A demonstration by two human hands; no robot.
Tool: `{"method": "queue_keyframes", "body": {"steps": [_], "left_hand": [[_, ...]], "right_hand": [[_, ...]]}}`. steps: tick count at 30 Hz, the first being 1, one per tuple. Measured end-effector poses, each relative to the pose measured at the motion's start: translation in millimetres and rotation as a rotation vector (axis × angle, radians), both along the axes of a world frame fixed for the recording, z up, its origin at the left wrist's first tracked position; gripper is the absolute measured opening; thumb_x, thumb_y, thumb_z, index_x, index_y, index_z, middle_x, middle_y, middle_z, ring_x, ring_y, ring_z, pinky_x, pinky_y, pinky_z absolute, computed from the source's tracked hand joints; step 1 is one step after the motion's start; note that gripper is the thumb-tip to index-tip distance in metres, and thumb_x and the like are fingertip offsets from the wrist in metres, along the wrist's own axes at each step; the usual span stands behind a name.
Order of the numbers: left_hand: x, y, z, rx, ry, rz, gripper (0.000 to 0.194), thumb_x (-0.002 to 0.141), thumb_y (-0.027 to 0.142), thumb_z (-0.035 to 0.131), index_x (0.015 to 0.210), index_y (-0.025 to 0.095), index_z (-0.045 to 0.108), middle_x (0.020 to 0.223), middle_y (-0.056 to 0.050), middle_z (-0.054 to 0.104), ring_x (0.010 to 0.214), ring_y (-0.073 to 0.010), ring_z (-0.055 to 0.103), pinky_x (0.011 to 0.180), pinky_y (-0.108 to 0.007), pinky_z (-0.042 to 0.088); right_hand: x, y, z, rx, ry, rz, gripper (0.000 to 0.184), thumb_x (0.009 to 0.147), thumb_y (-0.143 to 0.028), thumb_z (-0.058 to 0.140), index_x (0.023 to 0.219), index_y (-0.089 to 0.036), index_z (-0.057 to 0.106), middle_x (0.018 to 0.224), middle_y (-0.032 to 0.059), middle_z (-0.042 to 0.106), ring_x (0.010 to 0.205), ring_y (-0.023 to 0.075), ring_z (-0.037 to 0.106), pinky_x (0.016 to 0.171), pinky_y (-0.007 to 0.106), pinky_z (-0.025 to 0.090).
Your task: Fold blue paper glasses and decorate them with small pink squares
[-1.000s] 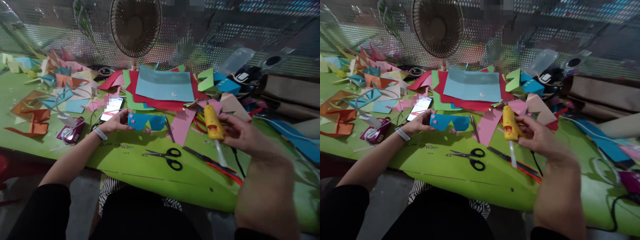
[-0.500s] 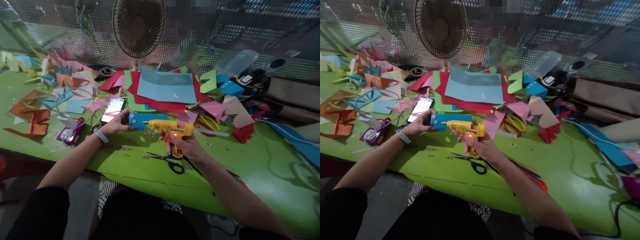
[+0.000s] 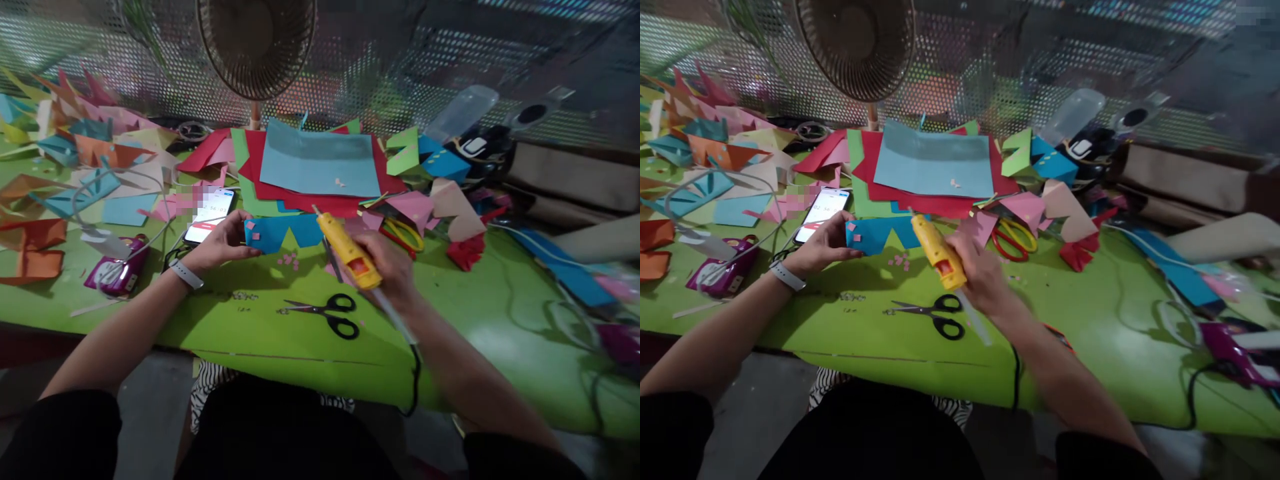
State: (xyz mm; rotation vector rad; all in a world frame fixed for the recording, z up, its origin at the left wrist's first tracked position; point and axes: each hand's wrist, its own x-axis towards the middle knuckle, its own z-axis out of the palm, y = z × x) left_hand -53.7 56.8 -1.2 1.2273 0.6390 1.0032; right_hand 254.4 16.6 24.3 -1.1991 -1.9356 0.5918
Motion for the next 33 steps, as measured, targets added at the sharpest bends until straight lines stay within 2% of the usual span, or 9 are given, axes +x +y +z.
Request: {"method": "queue_keyframes", "body": {"steps": [2,7,11,13,16,20,23,29,33], "left_hand": [[-0.9,2.2,-0.2,0.006,-0.009,0.024,0.052,0.063,0.008,0.087,0.098,0.021,0.052,0.081,0.004,0.06,0.072,-0.01,0.061,0.067,-0.022,0.056],[0.7,6.0,-1.7,-0.009,-0.005,0.04,0.052,0.061,0.009,0.088,0.097,0.021,0.053,0.081,0.004,0.062,0.073,-0.0114,0.063,0.068,-0.024,0.059],[1.6,6.8,-3.2,-0.001,-0.014,0.027,0.051,0.062,0.008,0.088,0.097,0.021,0.053,0.081,0.004,0.063,0.073,-0.0111,0.063,0.068,-0.023,0.059],[1.5,7.0,-3.4,0.001,-0.014,0.027,0.051,0.063,0.007,0.087,0.098,0.021,0.053,0.081,0.004,0.063,0.073,-0.0111,0.064,0.068,-0.023,0.059],[1.5,7.2,-3.2,-0.002,-0.003,0.036,0.052,0.063,0.008,0.088,0.098,0.021,0.053,0.082,0.004,0.064,0.073,-0.0114,0.064,0.069,-0.024,0.059],[1.0,6.1,-2.7,-0.016,-0.002,0.049,0.053,0.061,0.008,0.089,0.097,0.021,0.052,0.083,0.004,0.063,0.073,-0.0114,0.064,0.069,-0.024,0.058],[-0.5,5.4,-2.9,-0.018,-0.019,0.052,0.053,0.06,0.009,0.089,0.096,0.021,0.052,0.083,0.004,0.062,0.074,-0.0114,0.063,0.07,-0.026,0.058],[-3.1,6.3,-5.7,-0.033,-0.037,0.048,0.053,0.061,0.01,0.088,0.097,0.02,0.05,0.084,0.004,0.062,0.077,-0.0128,0.065,0.073,-0.029,0.057],[-2.7,5.3,-6.0,-0.043,-0.061,0.047,0.055,0.061,0.01,0.088,0.098,0.02,0.049,0.086,0.004,0.062,0.081,-0.0137,0.065,0.078,-0.031,0.057]], "right_hand": [[33.9,6.9,-2.1,0.16,-0.308,-0.099,0.026,0.08,-0.036,0.066,0.102,-0.022,0.065,0.107,0.0138,0.068,0.102,0.0331,0.064,0.088,0.05,0.054],[113.8,31.7,-24.5,0.03,-0.632,-0.324,0.041,0.074,-0.034,0.063,0.111,-0.016,0.064,0.109,0.0175,0.065,0.102,0.0357,0.064,0.084,0.049,0.053],[140.9,37.9,-32.0,-0.067,-0.777,-0.264,0.052,0.076,-0.036,0.062,0.123,-0.015,0.061,0.119,0.0175,0.065,0.105,0.0349,0.064,0.082,0.046,0.053],[134.5,33.0,-23.8,0.017,-0.882,-0.229,0.047,0.08,-0.034,0.059,0.123,-0.015,0.062,0.118,0.0168,0.066,0.104,0.0356,0.063,0.082,0.046,0.052],[100.6,24.0,-9.1,0.288,-0.945,-0.202,0.033,0.09,-0.022,0.051,0.119,-0.015,0.065,0.111,0.0161,0.068,0.102,0.0323,0.062,0.086,0.044,0.049],[41.0,28.9,-13.1,0.495,-1.024,0.184,0.043,0.089,0.002,0.044,0.121,-0.018,0.064,0.118,0.0141,0.068,0.097,0.0243,0.063,0.08,0.036,0.048],[15.8,45.1,-27.5,0.64,-1.115,0.339,0.032,0.09,0.001,0.047,0.107,-0.016,0.068,0.11,0.0134,0.071,0.087,0.0227,0.064,0.07,0.033,0.045],[19.4,66.2,-29.6,0.799,-0.985,0.52,0.023,0.094,-0.004,0.048,0.086,-0.017,0.066,0.099,0.0101,0.074,0.074,0.0176,0.063,0.06,0.03,0.042],[24.5,56.5,-25.5,0.736,-0.718,0.374,0.013,0.094,-0.014,0.053,0.09,-0.019,0.064,0.094,0.0102,0.074,0.081,0.0202,0.068,0.069,0.034,0.053]]}}
